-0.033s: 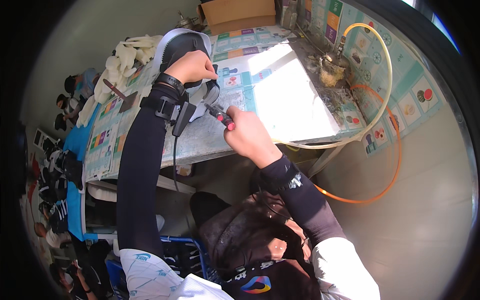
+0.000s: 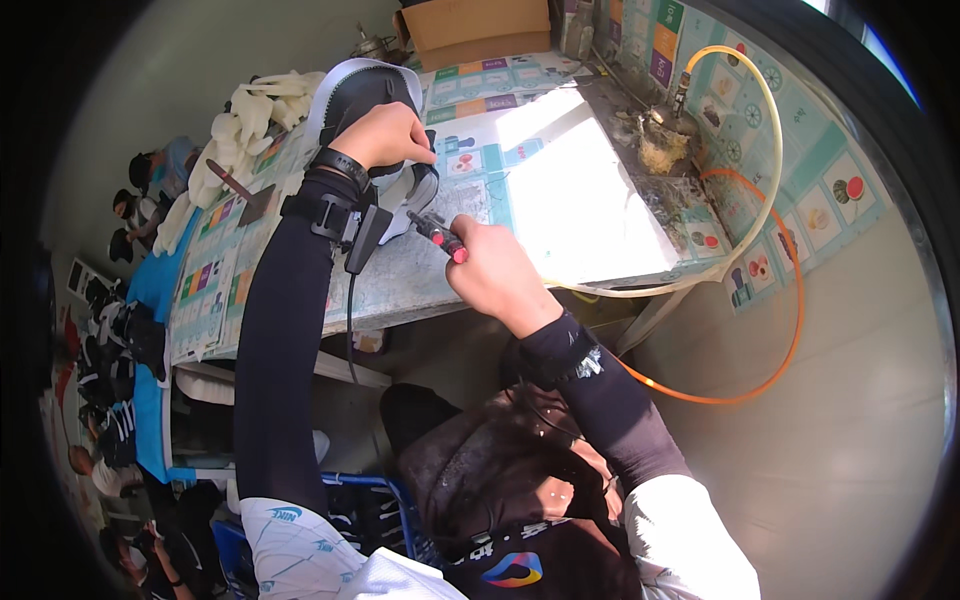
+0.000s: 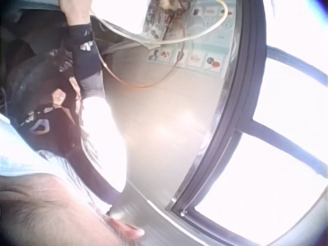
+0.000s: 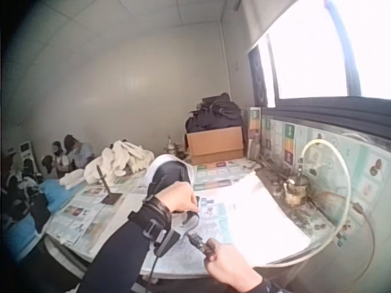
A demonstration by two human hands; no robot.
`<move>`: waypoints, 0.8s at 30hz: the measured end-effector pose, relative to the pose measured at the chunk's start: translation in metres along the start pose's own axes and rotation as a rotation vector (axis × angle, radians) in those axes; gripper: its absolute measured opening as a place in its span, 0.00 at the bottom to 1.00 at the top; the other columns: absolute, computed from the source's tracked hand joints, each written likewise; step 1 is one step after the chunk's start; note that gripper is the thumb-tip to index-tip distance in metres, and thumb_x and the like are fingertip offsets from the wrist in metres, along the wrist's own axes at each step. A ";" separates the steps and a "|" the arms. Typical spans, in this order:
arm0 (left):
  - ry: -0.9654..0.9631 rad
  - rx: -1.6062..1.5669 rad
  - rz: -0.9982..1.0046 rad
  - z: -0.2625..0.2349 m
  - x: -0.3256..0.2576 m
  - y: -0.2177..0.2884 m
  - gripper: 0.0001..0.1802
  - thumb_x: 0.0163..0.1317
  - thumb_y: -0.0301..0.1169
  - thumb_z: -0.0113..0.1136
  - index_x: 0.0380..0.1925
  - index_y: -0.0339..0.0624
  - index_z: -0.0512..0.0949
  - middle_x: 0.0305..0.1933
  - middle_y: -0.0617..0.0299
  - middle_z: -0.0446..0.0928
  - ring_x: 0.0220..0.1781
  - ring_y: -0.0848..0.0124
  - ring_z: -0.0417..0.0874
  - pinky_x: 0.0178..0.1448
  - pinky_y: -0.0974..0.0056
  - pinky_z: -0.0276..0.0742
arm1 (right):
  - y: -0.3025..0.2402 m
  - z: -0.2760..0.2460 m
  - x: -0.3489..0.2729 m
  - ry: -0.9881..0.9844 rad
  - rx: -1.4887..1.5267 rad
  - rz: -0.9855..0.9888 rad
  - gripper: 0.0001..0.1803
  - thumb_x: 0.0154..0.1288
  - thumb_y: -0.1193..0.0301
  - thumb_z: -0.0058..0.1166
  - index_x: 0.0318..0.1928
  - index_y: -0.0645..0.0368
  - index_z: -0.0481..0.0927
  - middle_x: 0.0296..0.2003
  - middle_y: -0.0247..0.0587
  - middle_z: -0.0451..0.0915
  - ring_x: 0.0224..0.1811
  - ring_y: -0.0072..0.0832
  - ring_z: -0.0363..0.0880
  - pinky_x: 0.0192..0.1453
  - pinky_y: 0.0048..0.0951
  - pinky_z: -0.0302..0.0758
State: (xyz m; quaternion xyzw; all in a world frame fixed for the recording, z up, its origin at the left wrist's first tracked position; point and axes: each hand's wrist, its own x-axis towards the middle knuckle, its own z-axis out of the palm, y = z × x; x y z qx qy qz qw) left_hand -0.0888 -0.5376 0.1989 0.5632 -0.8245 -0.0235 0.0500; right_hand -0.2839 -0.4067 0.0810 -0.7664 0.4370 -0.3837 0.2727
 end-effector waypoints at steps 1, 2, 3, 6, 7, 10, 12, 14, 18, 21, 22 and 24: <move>0.003 0.004 -0.002 0.000 -0.001 -0.005 0.10 0.54 0.31 0.72 0.36 0.42 0.92 0.38 0.48 0.90 0.43 0.53 0.92 0.54 0.57 0.85 | -0.003 0.002 0.000 0.018 0.011 0.005 0.11 0.60 0.76 0.50 0.42 0.66 0.80 0.31 0.70 0.81 0.40 0.69 0.80 0.47 0.62 0.75; 0.041 0.004 0.021 0.002 -0.004 -0.008 0.10 0.53 0.29 0.72 0.36 0.42 0.92 0.38 0.48 0.90 0.43 0.53 0.91 0.54 0.56 0.85 | -0.004 0.002 0.000 0.020 0.014 0.001 0.11 0.60 0.76 0.50 0.42 0.66 0.80 0.31 0.70 0.81 0.40 0.69 0.80 0.47 0.62 0.75; 0.077 0.004 0.045 0.004 -0.006 -0.011 0.09 0.52 0.27 0.71 0.35 0.42 0.92 0.38 0.48 0.89 0.43 0.53 0.91 0.54 0.55 0.85 | -0.005 0.001 0.000 0.034 0.016 0.039 0.11 0.60 0.76 0.50 0.42 0.66 0.80 0.31 0.70 0.81 0.40 0.69 0.80 0.47 0.62 0.75; 0.218 0.083 0.030 0.009 -0.006 -0.022 0.11 0.50 0.22 0.69 0.35 0.41 0.92 0.39 0.48 0.89 0.45 0.52 0.91 0.55 0.54 0.85 | 0.001 -0.007 -0.003 0.008 0.092 0.034 0.11 0.60 0.76 0.52 0.42 0.66 0.81 0.30 0.68 0.81 0.40 0.68 0.80 0.47 0.59 0.75; 0.254 0.102 0.042 0.003 -0.010 -0.022 0.12 0.50 0.20 0.65 0.34 0.41 0.91 0.39 0.48 0.89 0.47 0.51 0.91 0.57 0.53 0.85 | 0.008 -0.013 -0.005 -0.030 0.157 0.010 0.11 0.60 0.75 0.53 0.42 0.66 0.81 0.29 0.67 0.81 0.40 0.68 0.80 0.47 0.57 0.76; 0.458 0.258 0.018 -0.038 -0.043 -0.042 0.13 0.52 0.17 0.60 0.34 0.38 0.91 0.39 0.45 0.88 0.48 0.49 0.90 0.56 0.52 0.84 | -0.001 -0.045 -0.013 -0.020 0.253 0.071 0.12 0.61 0.73 0.56 0.43 0.67 0.81 0.29 0.66 0.81 0.40 0.66 0.80 0.45 0.51 0.77; 0.410 0.450 -0.080 -0.058 -0.059 -0.038 0.12 0.53 0.18 0.62 0.36 0.38 0.90 0.40 0.44 0.87 0.48 0.46 0.88 0.54 0.48 0.83 | 0.002 -0.063 -0.013 0.008 0.214 0.054 0.12 0.62 0.72 0.60 0.44 0.66 0.81 0.32 0.65 0.81 0.37 0.62 0.80 0.43 0.47 0.76; 0.394 0.470 -0.090 -0.042 -0.060 -0.004 0.12 0.52 0.18 0.63 0.36 0.39 0.89 0.40 0.43 0.87 0.48 0.44 0.87 0.53 0.46 0.83 | 0.002 -0.085 -0.011 -0.029 0.211 0.045 0.13 0.62 0.72 0.62 0.45 0.66 0.81 0.30 0.62 0.80 0.34 0.60 0.78 0.43 0.46 0.75; 0.423 0.420 0.110 0.029 -0.036 0.024 0.08 0.57 0.21 0.62 0.34 0.40 0.88 0.38 0.45 0.85 0.47 0.44 0.86 0.52 0.45 0.81 | 0.024 -0.105 -0.009 -0.123 0.080 -0.098 0.13 0.62 0.72 0.63 0.45 0.65 0.82 0.29 0.60 0.80 0.34 0.59 0.77 0.42 0.46 0.75; 0.379 0.150 0.224 0.030 -0.024 0.035 0.07 0.65 0.29 0.65 0.37 0.39 0.88 0.39 0.47 0.84 0.48 0.46 0.84 0.53 0.46 0.79 | 0.025 -0.124 -0.012 -0.084 -0.066 -0.177 0.12 0.61 0.74 0.60 0.45 0.63 0.83 0.31 0.60 0.81 0.38 0.62 0.80 0.43 0.50 0.75; 0.384 0.084 0.251 0.026 -0.022 0.043 0.08 0.66 0.31 0.65 0.38 0.38 0.88 0.39 0.47 0.84 0.48 0.46 0.84 0.53 0.47 0.79 | 0.022 -0.132 -0.012 -0.066 -0.118 -0.203 0.12 0.61 0.75 0.58 0.45 0.63 0.83 0.31 0.60 0.81 0.39 0.62 0.80 0.43 0.50 0.75; 0.362 0.044 0.265 0.020 -0.016 0.061 0.09 0.66 0.31 0.65 0.40 0.38 0.89 0.40 0.47 0.85 0.48 0.46 0.85 0.54 0.48 0.79 | 0.020 -0.145 -0.011 -0.026 -0.159 -0.218 0.13 0.60 0.76 0.56 0.45 0.63 0.84 0.31 0.61 0.81 0.39 0.62 0.81 0.44 0.51 0.76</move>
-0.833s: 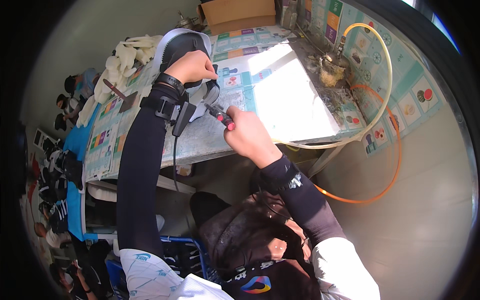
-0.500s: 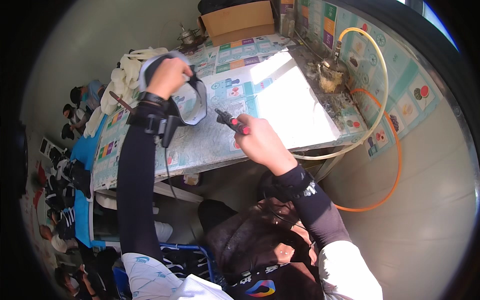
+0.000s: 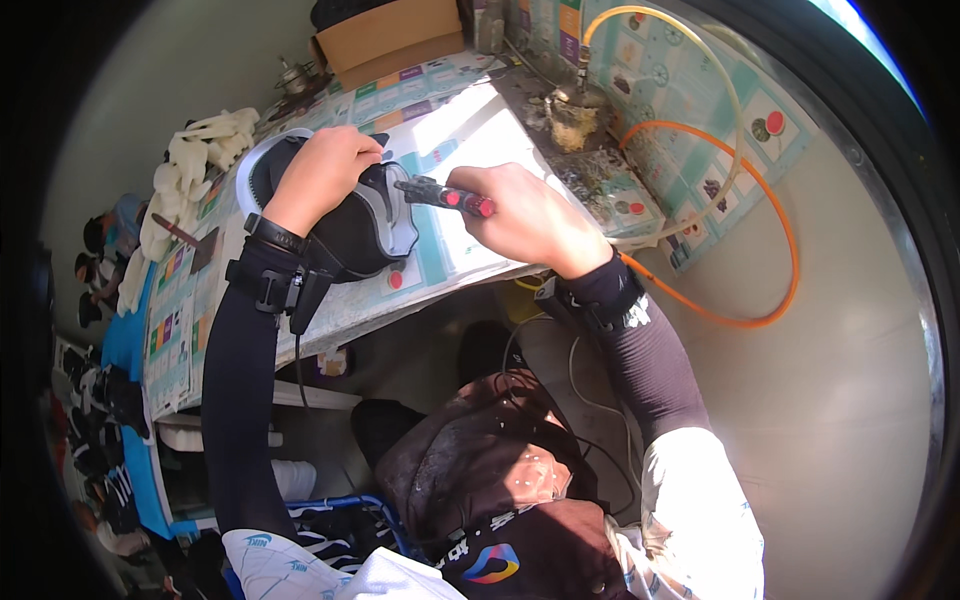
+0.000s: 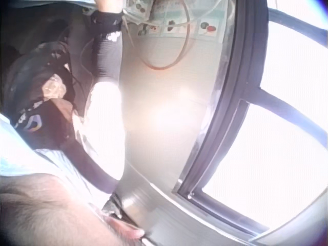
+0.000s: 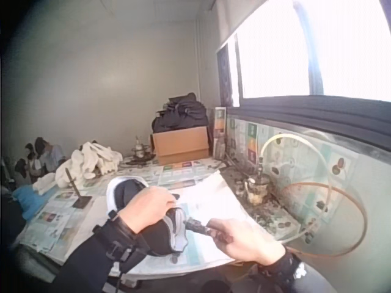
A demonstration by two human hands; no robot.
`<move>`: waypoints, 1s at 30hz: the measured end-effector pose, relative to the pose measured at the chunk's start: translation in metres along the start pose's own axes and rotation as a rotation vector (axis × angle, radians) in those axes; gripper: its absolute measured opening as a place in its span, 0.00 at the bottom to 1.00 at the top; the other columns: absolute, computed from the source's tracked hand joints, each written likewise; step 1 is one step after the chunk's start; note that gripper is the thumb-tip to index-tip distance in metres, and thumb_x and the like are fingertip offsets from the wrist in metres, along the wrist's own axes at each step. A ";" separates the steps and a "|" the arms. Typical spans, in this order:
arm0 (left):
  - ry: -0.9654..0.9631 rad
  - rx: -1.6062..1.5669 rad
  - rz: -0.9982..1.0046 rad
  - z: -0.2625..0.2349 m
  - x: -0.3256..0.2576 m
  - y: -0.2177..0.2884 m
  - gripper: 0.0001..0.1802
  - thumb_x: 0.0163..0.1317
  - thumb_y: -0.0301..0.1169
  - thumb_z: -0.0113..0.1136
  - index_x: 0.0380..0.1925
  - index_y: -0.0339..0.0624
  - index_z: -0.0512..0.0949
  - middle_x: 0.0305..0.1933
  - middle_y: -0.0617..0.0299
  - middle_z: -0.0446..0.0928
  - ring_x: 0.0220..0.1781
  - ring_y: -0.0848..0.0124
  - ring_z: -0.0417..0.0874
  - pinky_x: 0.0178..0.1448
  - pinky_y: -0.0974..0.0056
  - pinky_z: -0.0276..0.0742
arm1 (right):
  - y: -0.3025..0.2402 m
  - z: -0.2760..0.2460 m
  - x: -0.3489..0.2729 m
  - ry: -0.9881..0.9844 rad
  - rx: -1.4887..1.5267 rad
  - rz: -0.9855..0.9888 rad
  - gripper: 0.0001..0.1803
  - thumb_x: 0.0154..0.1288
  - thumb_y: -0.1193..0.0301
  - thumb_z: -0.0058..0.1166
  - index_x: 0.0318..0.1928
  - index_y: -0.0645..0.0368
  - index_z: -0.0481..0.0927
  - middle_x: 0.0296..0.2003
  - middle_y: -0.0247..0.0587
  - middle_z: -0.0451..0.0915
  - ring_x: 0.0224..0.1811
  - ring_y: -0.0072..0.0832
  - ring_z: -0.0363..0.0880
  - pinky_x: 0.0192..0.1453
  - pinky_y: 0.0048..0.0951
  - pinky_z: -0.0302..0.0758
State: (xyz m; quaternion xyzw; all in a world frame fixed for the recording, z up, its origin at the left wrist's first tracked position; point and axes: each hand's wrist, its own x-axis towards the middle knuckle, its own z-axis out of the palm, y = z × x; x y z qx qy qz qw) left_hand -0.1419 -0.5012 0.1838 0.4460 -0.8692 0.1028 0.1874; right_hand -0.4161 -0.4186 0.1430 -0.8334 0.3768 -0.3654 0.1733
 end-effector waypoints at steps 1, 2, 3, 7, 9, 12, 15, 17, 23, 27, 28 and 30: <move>-0.014 -0.014 -0.007 0.001 0.002 0.002 0.10 0.67 0.31 0.65 0.41 0.38 0.89 0.40 0.46 0.85 0.48 0.46 0.85 0.54 0.49 0.79 | 0.000 -0.003 0.000 0.021 -0.034 -0.027 0.14 0.59 0.77 0.54 0.45 0.63 0.84 0.31 0.62 0.81 0.39 0.61 0.81 0.44 0.52 0.76; -0.029 -0.027 -0.015 0.001 0.005 0.003 0.10 0.67 0.31 0.65 0.42 0.37 0.89 0.41 0.46 0.86 0.48 0.47 0.86 0.55 0.50 0.80 | -0.001 -0.006 0.001 0.029 -0.035 -0.014 0.14 0.59 0.77 0.54 0.45 0.63 0.84 0.31 0.62 0.81 0.39 0.61 0.81 0.44 0.52 0.76; -0.054 -0.052 -0.044 0.001 0.010 0.004 0.11 0.67 0.31 0.65 0.43 0.35 0.89 0.43 0.45 0.87 0.48 0.46 0.87 0.55 0.52 0.81 | -0.002 -0.008 0.002 -0.007 -0.057 -0.006 0.14 0.58 0.78 0.53 0.44 0.63 0.84 0.31 0.63 0.82 0.39 0.62 0.81 0.44 0.53 0.77; -0.087 -0.093 -0.070 0.009 0.017 0.004 0.12 0.68 0.31 0.65 0.44 0.35 0.89 0.44 0.45 0.87 0.48 0.47 0.88 0.55 0.53 0.82 | 0.002 -0.001 -0.005 -0.157 -0.102 0.021 0.11 0.55 0.78 0.51 0.39 0.63 0.83 0.28 0.63 0.81 0.37 0.63 0.82 0.44 0.57 0.77; -0.092 -0.081 -0.078 0.009 0.018 0.002 0.12 0.67 0.32 0.66 0.44 0.36 0.89 0.44 0.45 0.88 0.48 0.48 0.88 0.55 0.53 0.82 | 0.005 0.002 -0.006 -0.146 -0.105 0.005 0.11 0.55 0.78 0.51 0.39 0.63 0.83 0.28 0.63 0.81 0.37 0.63 0.82 0.44 0.57 0.77; -0.096 -0.069 -0.078 0.009 0.019 0.005 0.12 0.66 0.32 0.67 0.44 0.36 0.89 0.44 0.45 0.88 0.48 0.48 0.88 0.55 0.53 0.82 | 0.009 0.003 -0.006 0.034 -0.077 -0.028 0.11 0.55 0.78 0.51 0.38 0.63 0.83 0.28 0.63 0.81 0.37 0.63 0.82 0.44 0.57 0.77; -0.104 -0.059 -0.081 0.007 0.018 0.007 0.12 0.65 0.32 0.68 0.44 0.36 0.89 0.45 0.46 0.88 0.49 0.47 0.88 0.56 0.53 0.82 | 0.005 0.008 -0.009 -0.133 -0.090 0.086 0.11 0.55 0.78 0.51 0.39 0.63 0.82 0.28 0.64 0.81 0.37 0.64 0.82 0.44 0.56 0.77; -0.106 -0.071 -0.095 0.004 0.015 0.006 0.12 0.62 0.30 0.69 0.44 0.39 0.90 0.45 0.47 0.87 0.51 0.47 0.87 0.57 0.52 0.81 | 0.004 0.009 -0.012 -0.170 -0.024 0.063 0.12 0.57 0.78 0.53 0.42 0.64 0.83 0.28 0.63 0.80 0.36 0.62 0.81 0.42 0.51 0.76; 0.101 0.322 -0.067 -0.028 -0.001 -0.058 0.14 0.59 0.22 0.61 0.43 0.44 0.90 0.42 0.52 0.84 0.51 0.49 0.85 0.54 0.49 0.82 | 0.003 -0.001 -0.009 0.061 0.157 0.100 0.11 0.64 0.74 0.57 0.45 0.63 0.83 0.31 0.62 0.81 0.38 0.61 0.81 0.43 0.49 0.76; 0.180 0.620 0.073 -0.040 -0.015 -0.036 0.16 0.62 0.23 0.57 0.45 0.45 0.89 0.43 0.59 0.80 0.49 0.58 0.84 0.51 0.55 0.84 | 0.000 0.007 -0.002 0.058 0.168 0.131 0.12 0.63 0.74 0.57 0.46 0.63 0.83 0.32 0.63 0.81 0.38 0.61 0.81 0.44 0.48 0.76; 0.166 0.612 0.118 -0.028 -0.015 -0.025 0.16 0.61 0.23 0.58 0.45 0.45 0.89 0.44 0.60 0.80 0.49 0.59 0.84 0.51 0.56 0.84 | 0.004 0.015 -0.001 0.043 0.223 0.133 0.12 0.62 0.74 0.56 0.46 0.64 0.83 0.32 0.63 0.81 0.39 0.62 0.81 0.44 0.49 0.77; 0.206 0.373 0.097 0.001 -0.025 -0.011 0.15 0.61 0.25 0.63 0.47 0.46 0.89 0.41 0.58 0.79 0.47 0.58 0.84 0.50 0.55 0.83 | 0.010 0.032 0.003 0.039 0.238 0.110 0.14 0.61 0.74 0.56 0.46 0.65 0.83 0.32 0.64 0.82 0.39 0.64 0.81 0.45 0.51 0.77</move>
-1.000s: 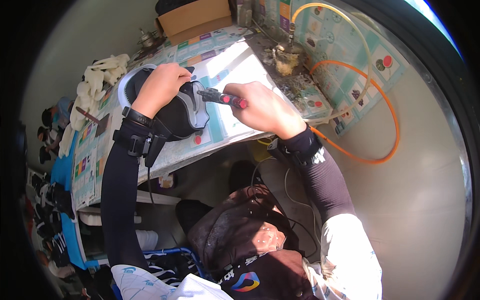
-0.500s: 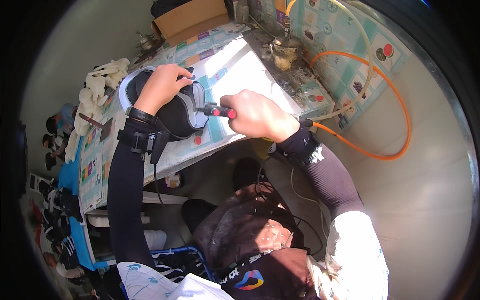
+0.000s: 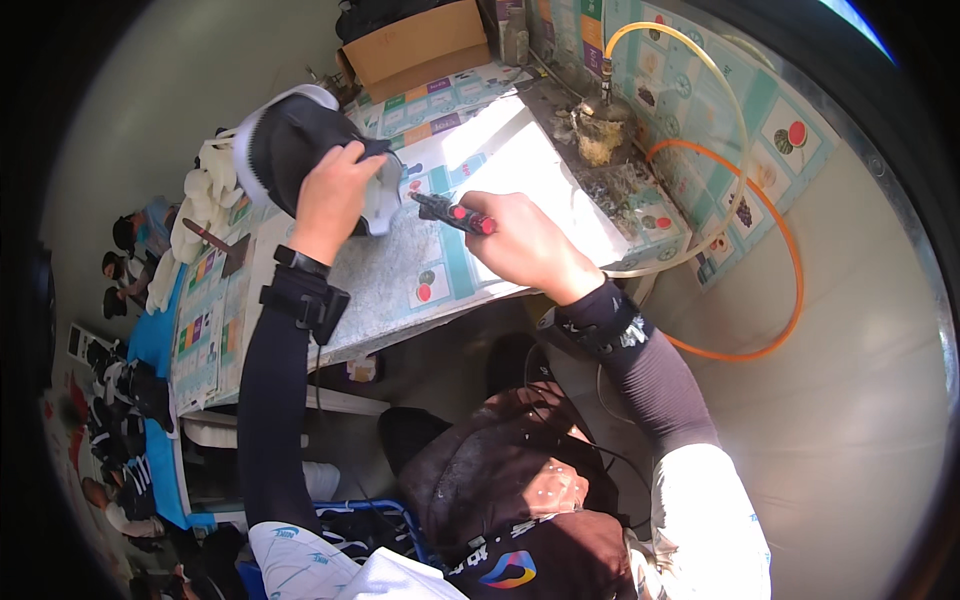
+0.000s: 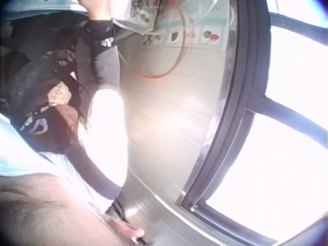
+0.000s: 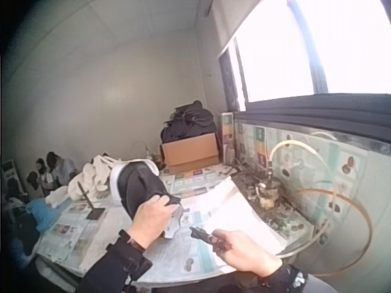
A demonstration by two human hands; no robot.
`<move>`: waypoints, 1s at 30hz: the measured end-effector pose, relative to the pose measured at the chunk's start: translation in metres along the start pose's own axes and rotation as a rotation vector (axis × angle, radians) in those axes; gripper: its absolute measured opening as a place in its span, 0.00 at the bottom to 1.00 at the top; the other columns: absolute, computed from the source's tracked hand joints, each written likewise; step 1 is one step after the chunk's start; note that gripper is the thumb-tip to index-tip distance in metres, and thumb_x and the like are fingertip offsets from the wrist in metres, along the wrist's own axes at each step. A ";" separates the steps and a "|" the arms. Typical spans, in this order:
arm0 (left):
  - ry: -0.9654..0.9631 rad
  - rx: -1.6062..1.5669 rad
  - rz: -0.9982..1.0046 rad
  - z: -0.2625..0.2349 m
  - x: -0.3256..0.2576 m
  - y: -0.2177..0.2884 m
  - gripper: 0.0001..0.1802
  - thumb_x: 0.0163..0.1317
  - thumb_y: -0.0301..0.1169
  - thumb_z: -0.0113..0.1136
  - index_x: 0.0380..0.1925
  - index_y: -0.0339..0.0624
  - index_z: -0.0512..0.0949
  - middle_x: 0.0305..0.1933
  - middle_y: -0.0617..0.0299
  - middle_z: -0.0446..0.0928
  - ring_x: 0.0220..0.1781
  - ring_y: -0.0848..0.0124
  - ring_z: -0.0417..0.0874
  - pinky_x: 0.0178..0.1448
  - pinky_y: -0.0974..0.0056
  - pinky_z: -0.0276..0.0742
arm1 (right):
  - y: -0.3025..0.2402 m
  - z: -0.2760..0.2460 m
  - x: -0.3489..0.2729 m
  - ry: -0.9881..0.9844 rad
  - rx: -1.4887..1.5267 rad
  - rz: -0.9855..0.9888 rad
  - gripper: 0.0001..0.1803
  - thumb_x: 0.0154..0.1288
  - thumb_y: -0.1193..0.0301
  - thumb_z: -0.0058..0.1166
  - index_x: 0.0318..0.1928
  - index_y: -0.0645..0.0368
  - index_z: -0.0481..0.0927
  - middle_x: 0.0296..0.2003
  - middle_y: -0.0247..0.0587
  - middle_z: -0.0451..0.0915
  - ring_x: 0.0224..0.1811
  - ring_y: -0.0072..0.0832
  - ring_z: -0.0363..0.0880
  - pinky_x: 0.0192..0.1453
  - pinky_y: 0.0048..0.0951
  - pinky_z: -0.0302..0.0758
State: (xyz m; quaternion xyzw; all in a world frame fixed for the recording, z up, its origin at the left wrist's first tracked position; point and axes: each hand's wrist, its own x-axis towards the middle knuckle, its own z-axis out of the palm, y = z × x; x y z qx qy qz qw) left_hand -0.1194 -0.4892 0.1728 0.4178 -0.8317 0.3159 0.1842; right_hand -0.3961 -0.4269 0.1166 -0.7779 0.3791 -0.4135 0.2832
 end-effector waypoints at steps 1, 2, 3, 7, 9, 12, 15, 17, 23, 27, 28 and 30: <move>0.014 -0.130 -0.045 0.008 -0.005 0.007 0.13 0.63 0.26 0.64 0.47 0.45 0.89 0.40 0.56 0.79 0.45 0.57 0.84 0.49 0.55 0.82 | -0.007 0.005 0.001 -0.009 -0.063 0.037 0.15 0.59 0.75 0.54 0.46 0.66 0.83 0.32 0.66 0.82 0.41 0.66 0.80 0.46 0.54 0.77; 0.027 -0.261 -0.089 0.016 -0.008 0.012 0.12 0.65 0.27 0.66 0.47 0.44 0.90 0.38 0.54 0.79 0.43 0.56 0.84 0.48 0.55 0.81 | -0.005 0.011 0.003 -0.014 -0.064 0.042 0.15 0.59 0.75 0.54 0.46 0.66 0.83 0.32 0.66 0.82 0.41 0.66 0.80 0.46 0.54 0.77; 0.025 -0.398 -0.210 0.021 -0.015 0.017 0.11 0.68 0.31 0.68 0.47 0.43 0.90 0.36 0.52 0.79 0.38 0.55 0.84 0.45 0.56 0.78 | 0.000 0.016 0.005 -0.028 -0.070 0.069 0.15 0.58 0.75 0.52 0.45 0.66 0.84 0.33 0.67 0.82 0.41 0.67 0.80 0.47 0.55 0.76; 0.031 -0.529 -0.310 0.012 -0.020 0.006 0.11 0.69 0.31 0.68 0.48 0.44 0.90 0.35 0.54 0.80 0.33 0.57 0.82 0.41 0.59 0.76 | 0.000 0.037 0.017 0.004 -0.070 0.128 0.14 0.57 0.77 0.49 0.42 0.67 0.83 0.34 0.70 0.82 0.42 0.68 0.79 0.49 0.58 0.75; 0.008 -0.566 -0.333 0.009 -0.022 0.003 0.11 0.69 0.32 0.68 0.49 0.44 0.90 0.35 0.55 0.80 0.32 0.60 0.81 0.40 0.60 0.75 | -0.002 0.043 0.020 0.074 -0.083 0.142 0.13 0.58 0.76 0.48 0.40 0.67 0.83 0.34 0.70 0.82 0.42 0.69 0.79 0.49 0.59 0.75; 0.003 -0.585 -0.353 0.005 -0.027 0.005 0.12 0.69 0.32 0.68 0.50 0.45 0.90 0.35 0.56 0.81 0.32 0.62 0.81 0.40 0.62 0.74 | 0.011 0.051 0.021 -0.036 -0.041 0.134 0.13 0.59 0.75 0.48 0.40 0.67 0.83 0.34 0.71 0.82 0.42 0.69 0.79 0.50 0.59 0.75; 0.027 -0.591 -0.380 -0.003 -0.039 0.010 0.12 0.69 0.32 0.68 0.50 0.45 0.90 0.35 0.56 0.81 0.32 0.63 0.81 0.41 0.63 0.75 | 0.004 0.054 0.019 -0.024 -0.054 0.153 0.14 0.59 0.74 0.49 0.41 0.67 0.84 0.34 0.70 0.82 0.43 0.68 0.79 0.50 0.58 0.76; 0.051 -0.598 -0.390 -0.007 -0.045 0.011 0.12 0.69 0.32 0.69 0.51 0.45 0.90 0.35 0.56 0.80 0.33 0.63 0.81 0.41 0.63 0.75 | 0.004 0.055 0.020 0.004 -0.041 0.183 0.14 0.59 0.74 0.49 0.41 0.67 0.84 0.35 0.69 0.82 0.43 0.68 0.80 0.51 0.57 0.76; 0.086 -0.609 -0.556 -0.025 -0.073 0.023 0.13 0.70 0.29 0.68 0.53 0.46 0.89 0.36 0.58 0.81 0.34 0.66 0.80 0.43 0.66 0.75 | -0.001 0.059 0.017 -0.077 -0.001 0.193 0.14 0.57 0.72 0.53 0.40 0.67 0.86 0.36 0.68 0.83 0.43 0.66 0.81 0.50 0.53 0.78; 0.187 -0.581 -0.635 -0.028 -0.117 0.038 0.19 0.70 0.26 0.66 0.59 0.52 0.87 0.40 0.57 0.80 0.34 0.63 0.79 0.42 0.62 0.77 | 0.002 0.064 0.021 -0.080 0.067 0.198 0.19 0.53 0.75 0.58 0.46 0.70 0.85 0.28 0.57 0.83 0.30 0.46 0.81 0.41 0.39 0.77; 0.180 -0.586 -0.634 -0.030 -0.125 0.047 0.19 0.70 0.26 0.66 0.59 0.52 0.87 0.40 0.57 0.80 0.34 0.63 0.79 0.42 0.62 0.77 | -0.008 0.058 0.020 -0.171 0.092 0.247 0.19 0.53 0.75 0.58 0.46 0.71 0.84 0.29 0.56 0.83 0.30 0.45 0.81 0.42 0.39 0.77; 0.213 -0.539 -0.629 -0.028 -0.133 0.067 0.26 0.72 0.24 0.63 0.69 0.53 0.80 0.48 0.54 0.80 0.42 0.60 0.82 0.48 0.63 0.78 | -0.006 0.054 0.017 -0.258 0.113 0.303 0.18 0.53 0.75 0.58 0.45 0.71 0.84 0.29 0.56 0.84 0.31 0.45 0.81 0.42 0.39 0.77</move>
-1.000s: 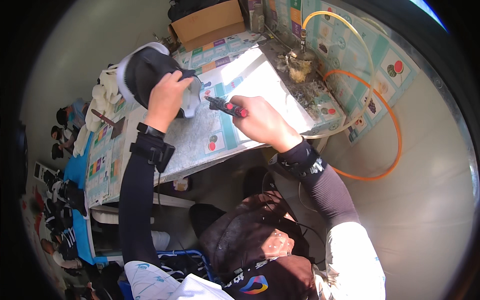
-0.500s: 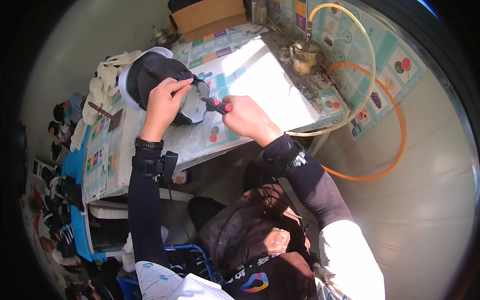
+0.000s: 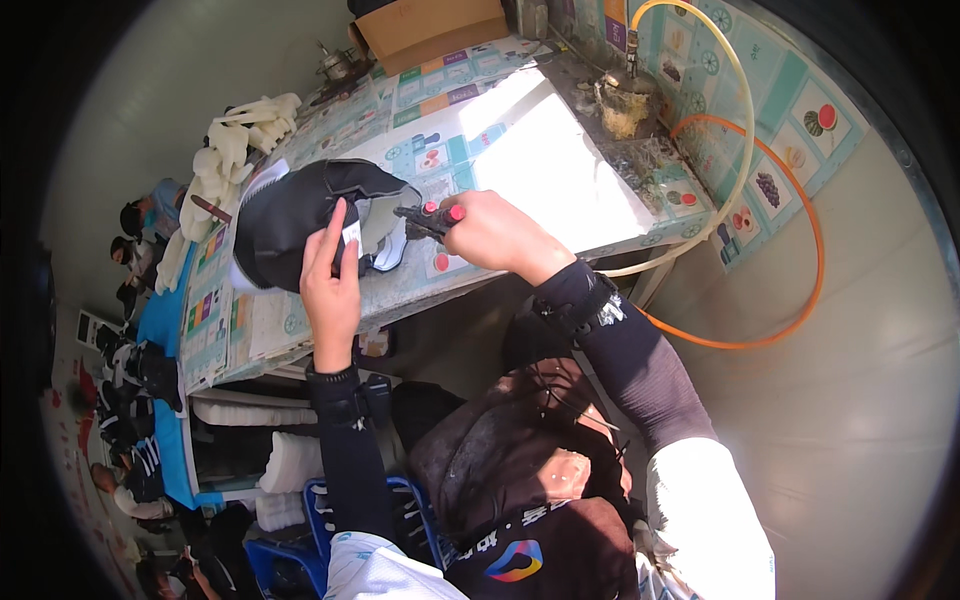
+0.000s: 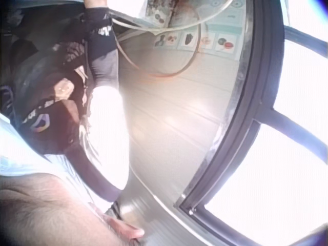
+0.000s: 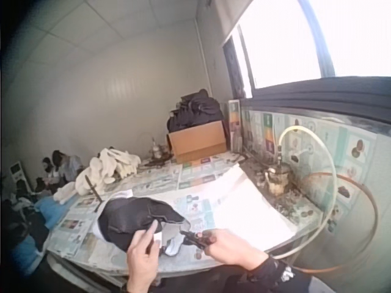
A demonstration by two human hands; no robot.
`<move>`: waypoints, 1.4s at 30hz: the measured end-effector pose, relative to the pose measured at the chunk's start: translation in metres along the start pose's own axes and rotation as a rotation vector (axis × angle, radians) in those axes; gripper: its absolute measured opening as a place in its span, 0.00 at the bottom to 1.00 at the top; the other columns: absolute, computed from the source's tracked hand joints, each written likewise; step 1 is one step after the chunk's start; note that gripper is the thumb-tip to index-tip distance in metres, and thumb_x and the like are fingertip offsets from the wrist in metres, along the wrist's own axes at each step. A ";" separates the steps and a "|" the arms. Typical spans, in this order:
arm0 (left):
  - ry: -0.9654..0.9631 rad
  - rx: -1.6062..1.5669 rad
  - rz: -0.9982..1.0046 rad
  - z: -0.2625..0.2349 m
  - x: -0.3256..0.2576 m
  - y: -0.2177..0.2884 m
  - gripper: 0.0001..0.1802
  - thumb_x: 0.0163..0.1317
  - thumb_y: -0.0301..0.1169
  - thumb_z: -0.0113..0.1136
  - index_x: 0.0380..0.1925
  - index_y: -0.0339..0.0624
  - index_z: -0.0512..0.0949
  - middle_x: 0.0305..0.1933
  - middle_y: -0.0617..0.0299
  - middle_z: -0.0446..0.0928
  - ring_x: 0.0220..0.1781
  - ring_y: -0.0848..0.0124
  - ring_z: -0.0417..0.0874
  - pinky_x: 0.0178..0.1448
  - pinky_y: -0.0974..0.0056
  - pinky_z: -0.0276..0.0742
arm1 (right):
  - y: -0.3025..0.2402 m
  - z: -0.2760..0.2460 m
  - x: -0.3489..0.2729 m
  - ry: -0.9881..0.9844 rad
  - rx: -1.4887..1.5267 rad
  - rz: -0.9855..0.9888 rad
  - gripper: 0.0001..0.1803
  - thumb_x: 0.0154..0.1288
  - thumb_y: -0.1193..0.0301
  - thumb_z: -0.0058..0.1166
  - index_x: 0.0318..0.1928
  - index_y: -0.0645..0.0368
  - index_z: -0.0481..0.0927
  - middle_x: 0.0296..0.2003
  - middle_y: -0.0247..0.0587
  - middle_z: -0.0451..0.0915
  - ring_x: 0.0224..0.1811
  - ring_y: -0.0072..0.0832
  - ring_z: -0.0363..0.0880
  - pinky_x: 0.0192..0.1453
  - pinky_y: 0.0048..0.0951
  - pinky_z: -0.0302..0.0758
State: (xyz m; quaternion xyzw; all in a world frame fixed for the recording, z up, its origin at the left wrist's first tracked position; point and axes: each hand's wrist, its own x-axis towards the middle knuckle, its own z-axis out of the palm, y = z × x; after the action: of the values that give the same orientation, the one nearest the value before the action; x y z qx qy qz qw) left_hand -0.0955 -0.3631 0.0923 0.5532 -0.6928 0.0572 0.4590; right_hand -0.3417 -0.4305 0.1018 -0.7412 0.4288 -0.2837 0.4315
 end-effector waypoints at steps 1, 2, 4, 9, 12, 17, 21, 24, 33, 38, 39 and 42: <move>0.035 -0.002 0.083 -0.001 -0.007 0.001 0.33 0.74 0.23 0.61 0.77 0.50 0.70 0.49 0.61 0.78 0.35 0.73 0.73 0.42 0.68 0.72 | 0.002 0.002 0.001 0.060 -0.039 -0.048 0.18 0.53 0.74 0.59 0.45 0.71 0.84 0.30 0.57 0.84 0.32 0.47 0.81 0.43 0.40 0.77; 0.038 -0.152 -0.117 0.001 -0.019 0.002 0.34 0.73 0.24 0.62 0.78 0.48 0.69 0.48 0.63 0.77 0.38 0.73 0.72 0.43 0.68 0.72 | 0.003 0.003 0.001 0.122 -0.078 -0.095 0.18 0.53 0.74 0.59 0.45 0.71 0.84 0.31 0.57 0.84 0.33 0.48 0.82 0.44 0.40 0.78; 0.056 -0.106 -0.101 -0.001 -0.028 0.004 0.32 0.73 0.24 0.63 0.76 0.47 0.71 0.48 0.63 0.76 0.38 0.73 0.70 0.44 0.68 0.71 | 0.003 0.005 0.002 0.129 -0.091 -0.106 0.16 0.54 0.73 0.58 0.43 0.70 0.85 0.33 0.63 0.84 0.38 0.56 0.82 0.47 0.46 0.78; -0.006 -0.042 -0.144 -0.008 -0.038 0.011 0.25 0.76 0.27 0.59 0.71 0.44 0.74 0.58 0.49 0.79 0.57 0.51 0.82 0.62 0.56 0.77 | -0.004 0.010 -0.006 0.043 -0.129 -0.135 0.15 0.58 0.69 0.60 0.42 0.66 0.87 0.36 0.67 0.84 0.44 0.64 0.82 0.50 0.53 0.79; -0.014 -0.053 -0.138 -0.009 -0.040 0.011 0.24 0.76 0.27 0.60 0.70 0.43 0.75 0.57 0.51 0.79 0.54 0.54 0.82 0.60 0.57 0.77 | 0.004 0.012 -0.002 0.219 -0.117 -0.127 0.15 0.58 0.68 0.63 0.43 0.65 0.87 0.35 0.66 0.84 0.44 0.65 0.82 0.50 0.52 0.79; -0.020 -0.193 -0.244 -0.011 -0.058 0.011 0.23 0.74 0.26 0.62 0.68 0.43 0.76 0.54 0.55 0.78 0.44 0.64 0.82 0.49 0.63 0.79 | -0.005 0.007 -0.009 -0.003 -0.066 -0.103 0.16 0.57 0.68 0.64 0.44 0.66 0.88 0.35 0.65 0.85 0.43 0.64 0.83 0.49 0.49 0.79; 0.017 -0.225 -0.232 -0.006 -0.076 0.006 0.22 0.74 0.25 0.63 0.66 0.42 0.77 0.52 0.58 0.78 0.38 0.70 0.79 0.42 0.65 0.77 | -0.005 0.005 -0.007 -0.015 -0.083 -0.085 0.16 0.56 0.68 0.65 0.42 0.66 0.88 0.35 0.65 0.85 0.42 0.62 0.83 0.48 0.47 0.80; 0.016 -0.267 -0.258 -0.005 -0.079 0.006 0.22 0.74 0.25 0.63 0.66 0.41 0.76 0.51 0.58 0.78 0.36 0.70 0.79 0.41 0.65 0.77 | -0.004 0.006 -0.007 -0.072 -0.055 -0.057 0.15 0.56 0.69 0.64 0.42 0.65 0.88 0.35 0.64 0.85 0.42 0.61 0.84 0.48 0.47 0.80; 0.000 -0.254 -0.258 -0.004 -0.081 0.004 0.22 0.74 0.26 0.63 0.66 0.41 0.76 0.52 0.59 0.79 0.37 0.70 0.80 0.41 0.65 0.78 | -0.006 0.009 -0.008 -0.053 -0.075 -0.081 0.14 0.53 0.70 0.61 0.39 0.66 0.87 0.33 0.65 0.84 0.41 0.61 0.84 0.47 0.48 0.80; 0.017 -0.281 -0.262 -0.004 -0.083 0.002 0.22 0.73 0.26 0.64 0.66 0.41 0.76 0.53 0.59 0.79 0.39 0.70 0.82 0.42 0.65 0.79 | -0.014 0.009 -0.016 -0.226 -0.108 -0.008 0.18 0.52 0.73 0.62 0.44 0.68 0.87 0.27 0.49 0.84 0.29 0.33 0.82 0.38 0.35 0.77; 0.017 -0.283 -0.261 -0.004 -0.083 0.002 0.23 0.73 0.26 0.64 0.66 0.41 0.76 0.54 0.58 0.79 0.39 0.70 0.82 0.42 0.65 0.79 | -0.012 0.012 -0.015 -0.230 -0.107 -0.007 0.18 0.52 0.73 0.62 0.44 0.68 0.87 0.27 0.49 0.84 0.29 0.33 0.82 0.38 0.35 0.77; 0.007 -0.283 -0.271 -0.005 -0.084 0.003 0.23 0.73 0.25 0.64 0.66 0.40 0.76 0.54 0.58 0.79 0.39 0.70 0.83 0.43 0.66 0.79 | -0.008 0.014 -0.014 -0.142 -0.135 -0.075 0.18 0.52 0.73 0.62 0.44 0.68 0.86 0.28 0.54 0.85 0.30 0.40 0.83 0.40 0.39 0.78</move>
State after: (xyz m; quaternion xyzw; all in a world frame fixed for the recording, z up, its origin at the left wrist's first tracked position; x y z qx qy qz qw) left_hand -0.0982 -0.2994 0.0380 0.5712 -0.6115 -0.1009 0.5381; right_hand -0.3344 -0.4103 0.1018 -0.8022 0.3875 -0.2169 0.3990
